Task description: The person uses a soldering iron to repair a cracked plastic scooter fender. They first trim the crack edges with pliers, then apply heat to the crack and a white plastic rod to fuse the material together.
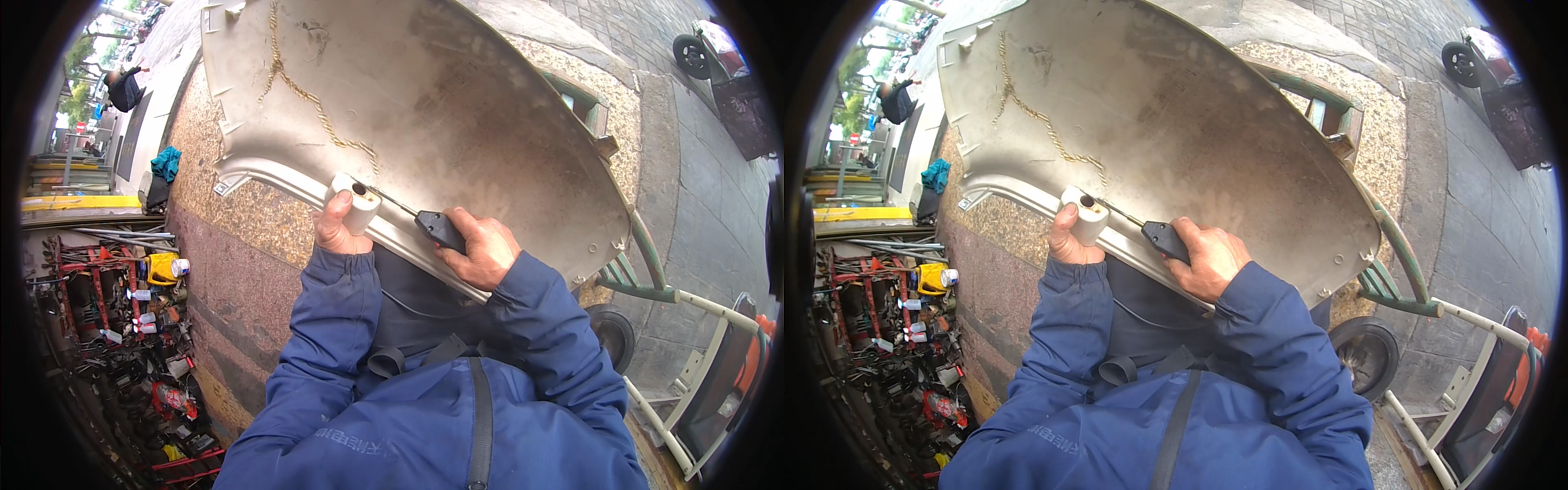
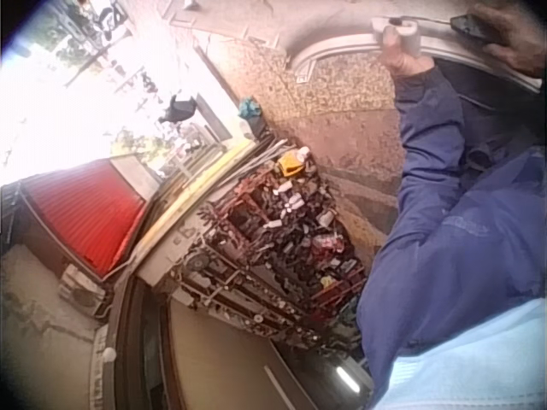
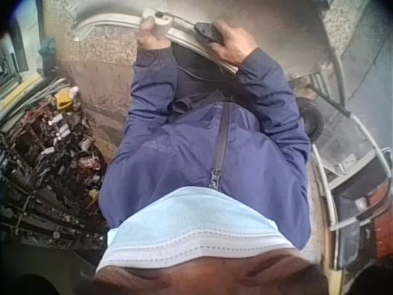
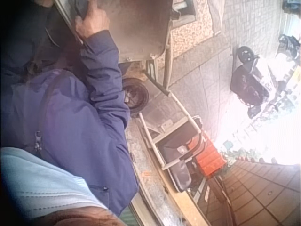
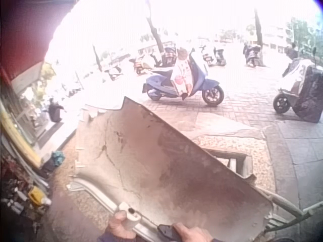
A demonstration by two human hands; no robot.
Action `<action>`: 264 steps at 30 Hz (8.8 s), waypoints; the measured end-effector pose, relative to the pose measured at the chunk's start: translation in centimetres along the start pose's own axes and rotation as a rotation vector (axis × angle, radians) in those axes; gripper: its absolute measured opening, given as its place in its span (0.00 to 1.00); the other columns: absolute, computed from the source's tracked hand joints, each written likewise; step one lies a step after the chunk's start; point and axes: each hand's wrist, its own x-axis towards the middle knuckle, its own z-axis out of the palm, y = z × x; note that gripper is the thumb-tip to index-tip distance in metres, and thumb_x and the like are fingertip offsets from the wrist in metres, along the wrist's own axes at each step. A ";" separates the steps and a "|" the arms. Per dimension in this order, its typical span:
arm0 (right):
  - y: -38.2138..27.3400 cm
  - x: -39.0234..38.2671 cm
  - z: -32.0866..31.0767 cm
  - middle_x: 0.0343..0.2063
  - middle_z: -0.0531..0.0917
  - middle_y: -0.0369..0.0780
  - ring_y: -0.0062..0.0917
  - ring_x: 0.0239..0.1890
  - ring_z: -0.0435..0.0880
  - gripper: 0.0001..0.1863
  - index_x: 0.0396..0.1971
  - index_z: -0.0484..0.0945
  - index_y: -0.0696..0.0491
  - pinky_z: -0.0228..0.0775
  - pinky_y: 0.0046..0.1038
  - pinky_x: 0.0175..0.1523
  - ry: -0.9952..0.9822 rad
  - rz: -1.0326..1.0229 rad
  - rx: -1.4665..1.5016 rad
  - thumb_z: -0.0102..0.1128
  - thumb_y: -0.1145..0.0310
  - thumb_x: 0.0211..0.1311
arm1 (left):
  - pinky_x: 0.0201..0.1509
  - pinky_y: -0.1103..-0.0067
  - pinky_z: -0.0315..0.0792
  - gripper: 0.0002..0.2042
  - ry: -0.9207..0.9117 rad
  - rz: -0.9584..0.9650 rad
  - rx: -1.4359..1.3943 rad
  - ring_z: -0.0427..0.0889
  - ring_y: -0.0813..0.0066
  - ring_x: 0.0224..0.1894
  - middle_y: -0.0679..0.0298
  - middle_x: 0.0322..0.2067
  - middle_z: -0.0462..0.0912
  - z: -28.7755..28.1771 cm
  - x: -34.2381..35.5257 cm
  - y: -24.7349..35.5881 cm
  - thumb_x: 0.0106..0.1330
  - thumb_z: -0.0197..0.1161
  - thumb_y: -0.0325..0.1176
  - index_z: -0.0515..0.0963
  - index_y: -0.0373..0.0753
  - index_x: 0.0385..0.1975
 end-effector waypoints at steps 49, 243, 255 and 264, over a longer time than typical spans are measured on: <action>-0.3 -0.2 -0.1 0.35 0.86 0.53 0.51 0.42 0.85 0.20 0.49 0.76 0.53 0.75 0.46 0.48 -0.013 0.005 -0.009 0.67 0.62 0.60 | 0.61 0.66 0.77 0.24 -0.052 -0.044 -0.044 0.83 0.62 0.51 0.59 0.47 0.84 0.0 0.0 0.2 0.55 0.71 0.34 0.77 0.36 0.53; 0.9 -1.1 0.7 0.33 0.85 0.54 0.53 0.39 0.85 0.23 0.51 0.77 0.52 0.76 0.47 0.45 0.095 -0.059 0.028 0.69 0.61 0.57 | 0.59 0.66 0.78 0.23 -0.046 -0.009 -0.044 0.84 0.61 0.50 0.59 0.46 0.84 -0.5 0.3 -0.3 0.56 0.71 0.34 0.78 0.36 0.52; 1.4 -2.4 1.6 0.35 0.85 0.53 0.51 0.39 0.86 0.23 0.51 0.77 0.52 0.77 0.46 0.44 0.115 -0.082 0.080 0.70 0.63 0.57 | 0.59 0.63 0.78 0.24 -0.036 -0.004 -0.049 0.83 0.59 0.51 0.57 0.48 0.84 -0.3 0.2 -0.3 0.56 0.70 0.34 0.77 0.35 0.54; 1.2 -2.7 1.5 0.37 0.85 0.53 0.50 0.40 0.86 0.23 0.52 0.76 0.53 0.77 0.44 0.45 0.067 -0.063 0.116 0.70 0.64 0.57 | 0.57 0.60 0.79 0.25 -0.045 0.001 -0.042 0.83 0.58 0.51 0.56 0.48 0.83 -0.6 0.5 -0.4 0.57 0.69 0.35 0.76 0.34 0.55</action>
